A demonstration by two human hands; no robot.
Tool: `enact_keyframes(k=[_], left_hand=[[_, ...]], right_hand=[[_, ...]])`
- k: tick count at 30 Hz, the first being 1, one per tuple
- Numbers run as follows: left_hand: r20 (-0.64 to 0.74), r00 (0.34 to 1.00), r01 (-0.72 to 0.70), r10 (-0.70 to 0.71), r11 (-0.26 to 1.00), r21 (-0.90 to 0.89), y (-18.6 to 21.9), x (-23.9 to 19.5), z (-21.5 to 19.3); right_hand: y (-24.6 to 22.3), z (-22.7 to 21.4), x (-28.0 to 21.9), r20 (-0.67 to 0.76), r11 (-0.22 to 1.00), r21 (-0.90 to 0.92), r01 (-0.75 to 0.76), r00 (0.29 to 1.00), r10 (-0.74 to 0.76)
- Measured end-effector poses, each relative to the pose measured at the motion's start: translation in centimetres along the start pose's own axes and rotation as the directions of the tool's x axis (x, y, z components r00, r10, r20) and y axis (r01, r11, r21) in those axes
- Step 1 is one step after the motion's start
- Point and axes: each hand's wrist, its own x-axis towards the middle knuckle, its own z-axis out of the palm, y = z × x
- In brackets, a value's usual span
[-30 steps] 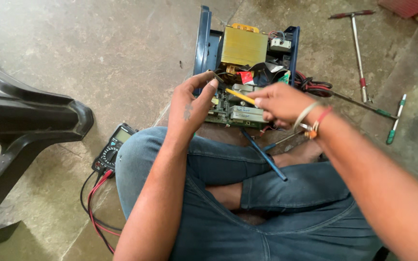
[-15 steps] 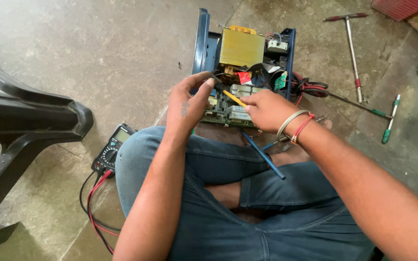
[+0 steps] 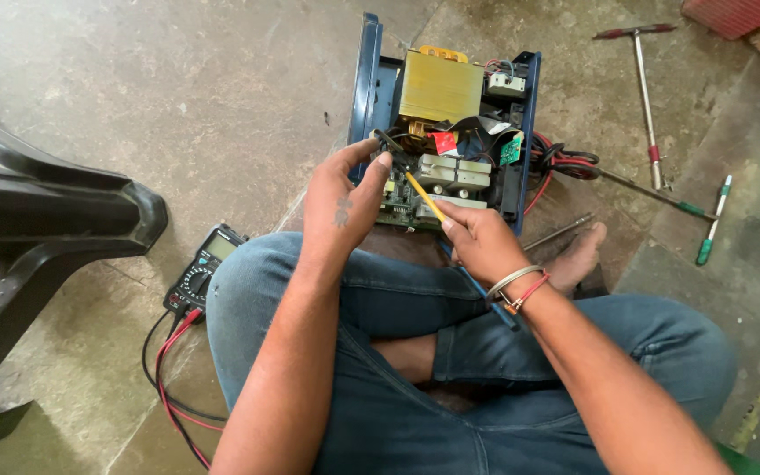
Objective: The person sits on the floor and uses a screwdriver to work on the internal components of an open electronic device, likely a battery charger. They adjust wires and components within the casing while a multimeter sits nearby.
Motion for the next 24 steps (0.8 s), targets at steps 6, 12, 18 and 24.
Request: enact_keyframes(k=[6,12,18,24], left_hand=[[-0.065,0.991,-0.099,0.114,0.975,0.198,-1.0,0.1,0.4],[-0.083,0.988,-0.114,0.127,0.982,0.148,-1.5,0.6,0.7],[0.014,0.989,-0.149,0.148,0.984,0.093,-1.6,0.9,0.9],[0.050,0.998,-0.042,0.043,0.999,-0.026,-1.0,1.2,1.1]], right_hand=[[-0.7,-0.2,-0.4,0.053,0.952,0.256,-0.166,0.986,0.157],[-1.5,0.3,-1.3,0.138,0.833,0.476,-0.283,0.959,0.246],[2.9,2.7,-0.6,0.022,0.907,0.418,-0.042,0.999,0.037],[4.6,2.8,-0.5,-0.027,0.923,0.371,0.100,0.995,-0.097]])
